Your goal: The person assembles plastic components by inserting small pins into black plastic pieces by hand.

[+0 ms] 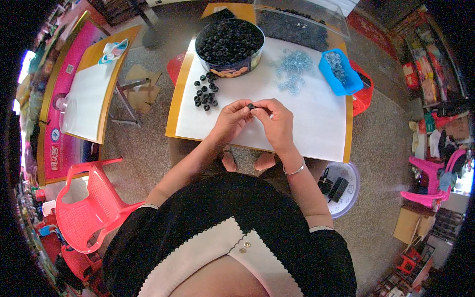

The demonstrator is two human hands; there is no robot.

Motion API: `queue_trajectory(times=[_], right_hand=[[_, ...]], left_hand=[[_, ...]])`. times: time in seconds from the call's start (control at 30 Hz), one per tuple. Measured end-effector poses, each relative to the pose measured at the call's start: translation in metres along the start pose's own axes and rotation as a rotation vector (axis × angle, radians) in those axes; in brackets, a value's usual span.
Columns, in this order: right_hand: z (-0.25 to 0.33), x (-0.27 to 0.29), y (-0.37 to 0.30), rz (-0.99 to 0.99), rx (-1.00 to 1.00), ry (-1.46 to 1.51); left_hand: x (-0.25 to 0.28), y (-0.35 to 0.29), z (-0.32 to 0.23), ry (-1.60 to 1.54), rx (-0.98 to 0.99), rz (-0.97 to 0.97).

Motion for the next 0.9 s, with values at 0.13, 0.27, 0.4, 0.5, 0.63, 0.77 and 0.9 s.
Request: queue_trajectory(times=[0.13,0.27,0.4,0.5,0.63,0.77,0.9], right_hand=[[0.0041,0.0008,-0.0027,-0.026,0.075,-0.104],[0.006,0.0033,-0.0025,0.031,0.073,-0.088],[0.0079,0.003,-0.0029,0.049,0.123,-0.09],[0.0071,0.0057,-0.0022,-0.006,0.147,-0.156],[0.0039,0.007,-0.0012,0.008,0.1,-0.129],[0.0026,0.0059,-0.0013,0.011,0.116,-0.129],[0.0048,0.004,-0.0037,0.0,0.167,-0.181]], left_hand=[[-0.0009,-0.001,0.0013,0.078,-0.028,-0.014],[-0.003,-0.002,0.0005,0.125,-0.027,-0.034],[-0.0036,-0.0027,-0.0001,0.15,-0.03,-0.02],[-0.0034,-0.0026,-0.0006,0.155,-0.038,-0.013],[-0.0033,-0.0019,0.0,0.145,-0.034,-0.009],[-0.0055,-0.0026,-0.0009,0.164,-0.038,-0.016],[-0.0051,-0.0026,-0.0009,0.17,-0.048,-0.008]])
Point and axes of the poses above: each hand's wrist, its own y-axis towards the middle knuckle, its own x-axis out of the back of the hand, z = x × y, the point moved 3 cm from there along y, towards the middle knuckle, and after that the axes turned 12 degrees about -x, right-handed, at the moved point
